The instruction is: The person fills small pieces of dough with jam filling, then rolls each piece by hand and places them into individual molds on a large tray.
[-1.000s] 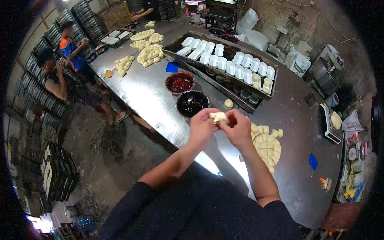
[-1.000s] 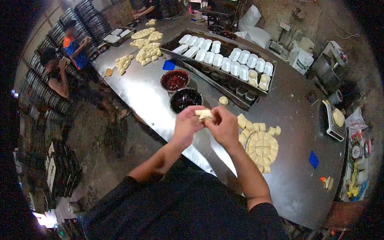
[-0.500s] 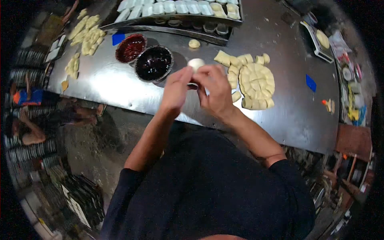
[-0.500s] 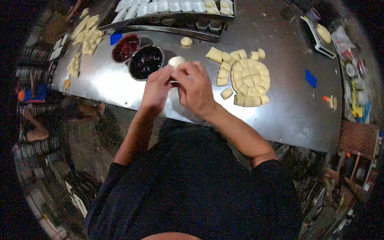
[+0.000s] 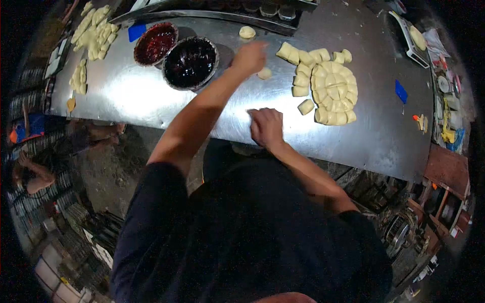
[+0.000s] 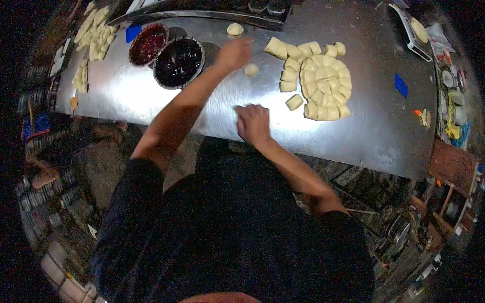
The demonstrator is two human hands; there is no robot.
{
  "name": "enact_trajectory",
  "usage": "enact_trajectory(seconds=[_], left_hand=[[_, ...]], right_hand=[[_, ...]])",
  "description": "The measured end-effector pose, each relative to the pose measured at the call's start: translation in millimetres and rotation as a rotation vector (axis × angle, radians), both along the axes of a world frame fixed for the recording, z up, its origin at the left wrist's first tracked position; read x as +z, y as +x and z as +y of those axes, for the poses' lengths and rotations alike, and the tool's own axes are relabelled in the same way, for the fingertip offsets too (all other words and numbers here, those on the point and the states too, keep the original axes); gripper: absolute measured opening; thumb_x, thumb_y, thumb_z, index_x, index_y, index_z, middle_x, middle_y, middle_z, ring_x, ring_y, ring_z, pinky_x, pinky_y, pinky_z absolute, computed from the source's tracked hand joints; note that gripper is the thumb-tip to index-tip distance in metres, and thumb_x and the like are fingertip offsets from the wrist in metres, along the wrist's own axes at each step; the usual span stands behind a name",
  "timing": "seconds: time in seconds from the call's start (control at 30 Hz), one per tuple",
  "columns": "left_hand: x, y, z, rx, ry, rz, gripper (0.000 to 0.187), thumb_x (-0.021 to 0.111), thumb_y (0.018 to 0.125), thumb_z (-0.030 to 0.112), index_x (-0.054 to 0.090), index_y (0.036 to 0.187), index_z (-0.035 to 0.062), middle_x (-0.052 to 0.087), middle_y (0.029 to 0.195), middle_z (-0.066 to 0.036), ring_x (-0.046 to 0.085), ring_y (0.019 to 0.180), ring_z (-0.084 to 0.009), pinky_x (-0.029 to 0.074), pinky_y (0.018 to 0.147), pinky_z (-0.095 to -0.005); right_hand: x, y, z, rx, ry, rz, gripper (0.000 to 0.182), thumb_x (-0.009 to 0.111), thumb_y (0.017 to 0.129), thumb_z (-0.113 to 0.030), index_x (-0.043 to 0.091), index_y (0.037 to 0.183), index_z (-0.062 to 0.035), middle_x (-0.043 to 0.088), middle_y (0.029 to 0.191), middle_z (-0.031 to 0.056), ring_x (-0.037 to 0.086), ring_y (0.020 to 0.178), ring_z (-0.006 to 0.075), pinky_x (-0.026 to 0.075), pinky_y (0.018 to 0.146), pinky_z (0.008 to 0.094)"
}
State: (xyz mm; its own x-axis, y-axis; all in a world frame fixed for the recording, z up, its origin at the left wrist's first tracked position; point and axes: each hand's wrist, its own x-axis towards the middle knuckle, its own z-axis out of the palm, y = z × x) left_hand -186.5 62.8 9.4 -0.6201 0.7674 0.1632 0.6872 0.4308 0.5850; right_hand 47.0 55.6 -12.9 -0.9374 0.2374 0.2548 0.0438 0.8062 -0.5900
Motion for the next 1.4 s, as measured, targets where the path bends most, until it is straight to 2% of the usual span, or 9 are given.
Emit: enact_trajectory(seconds=[0.27, 0.47, 0.57, 0.63, 0.67, 0.77, 0.83, 1.13, 1.4], left_hand=[[-24, 20, 76, -0.122, -0.027, -0.098, 0.056, 0.059, 0.077, 0.007, 0.054, 0.133, 0.0075, 0.056, 0.128, -0.023, 0.056, 0.115, -0.0387, 0.046, 0.099, -0.0431], [2, 12, 56, 0.397, -0.283, -0.065, 0.025, 0.067, 0.070, 0.014, 0.068, 0.091, 0.0005, 0.066, 0.096, -0.024, 0.062, 0.094, -0.0407, 0.051, 0.084, -0.0481], [-14, 25, 30, 0.387, 0.212, 0.094, 0.016, 0.063, 0.068, 0.009, 0.060, 0.082, 0.0011, 0.061, 0.080, -0.021, 0.057, 0.085, -0.0446, 0.046, 0.080, -0.0528], [-10, 37, 17, 0.528, 0.344, 0.132, 0.025, 0.064, 0.069, 0.008, 0.062, 0.094, 0.0063, 0.060, 0.095, -0.021, 0.054, 0.098, -0.0428, 0.045, 0.086, -0.0488], [-9, 39, 9, 0.538, 0.276, 0.230, 0.030, 0.065, 0.069, 0.006, 0.061, 0.099, 0.0073, 0.060, 0.099, -0.020, 0.055, 0.096, -0.0407, 0.045, 0.088, -0.0470], [-12, 35, 9, 0.557, 0.623, -0.158, 0.035, 0.068, 0.068, 0.000, 0.058, 0.101, 0.0067, 0.059, 0.092, -0.010, 0.058, 0.092, -0.0249, 0.047, 0.083, -0.0354], [21, 34, 9, 0.430, 0.523, -0.144, 0.032, 0.063, 0.077, -0.002, 0.054, 0.106, 0.0055, 0.058, 0.095, -0.009, 0.058, 0.085, -0.0201, 0.049, 0.076, -0.0314], [150, 54, -36, 0.218, 1.084, -1.282, 0.019, 0.045, 0.095, 0.010, 0.047, 0.113, 0.0040, 0.058, 0.099, -0.012, 0.062, 0.087, -0.0250, 0.054, 0.078, -0.0381], [39, 93, -155, 0.424, 0.640, -0.757, 0.033, 0.056, 0.091, 0.027, 0.053, 0.115, 0.0039, 0.058, 0.092, -0.006, 0.056, 0.082, -0.0158, 0.047, 0.072, -0.0288]], right_hand=[[-29, 16, 45, 0.068, -0.004, 0.021, 0.022, 0.064, 0.076, -0.007, 0.060, 0.097, -0.0049, 0.056, 0.088, 0.0159, 0.052, 0.084, 0.0346, 0.041, 0.073, 0.0489], [-6, -39, 42, 0.121, 0.163, 0.103, 0.014, 0.066, 0.073, -0.011, 0.058, 0.083, -0.0053, 0.050, 0.087, 0.0153, 0.051, 0.088, 0.0352, 0.042, 0.073, 0.0457], [-7, 5, 59, 0.029, 0.150, 0.150, 0.015, 0.067, 0.079, -0.013, 0.058, 0.072, -0.0027, 0.056, 0.079, 0.0171, 0.054, 0.077, 0.0337, 0.044, 0.066, 0.0467], [-64, 8, 33, -0.019, -0.663, -0.408, 0.020, 0.064, 0.079, -0.018, 0.057, 0.064, -0.0051, 0.054, 0.069, 0.0152, 0.054, 0.073, 0.0319, 0.043, 0.065, 0.0486], [-39, 5, 28, 0.238, 0.043, -0.001, 0.015, 0.064, 0.072, -0.015, 0.056, 0.064, -0.0060, 0.053, 0.070, 0.0136, 0.053, 0.075, 0.0312, 0.044, 0.069, 0.0479], [-11, -28, 33, 0.223, 0.332, 0.261, 0.021, 0.061, 0.080, -0.027, 0.055, 0.071, -0.0092, 0.052, 0.082, 0.0100, 0.051, 0.085, 0.0307, 0.042, 0.075, 0.0413], [-74, -50, 51, 0.087, -0.364, 0.116, 0.017, 0.062, 0.081, -0.022, 0.055, 0.081, -0.0061, 0.055, 0.082, 0.0145, 0.052, 0.080, 0.0332, 0.042, 0.071, 0.0437], [-39, -31, 55, 0.201, 0.064, 0.137, 0.016, 0.068, 0.076, -0.006, 0.058, 0.089, -0.0034, 0.057, 0.099, 0.0150, 0.054, 0.092, 0.0344, 0.045, 0.077, 0.0416], [57, -18, 60, -0.339, -0.864, -0.400, 0.028, 0.077, 0.078, -0.016, 0.067, 0.101, -0.0039, 0.068, 0.098, 0.0064, 0.065, 0.087, 0.0204, 0.051, 0.079, 0.0341]])
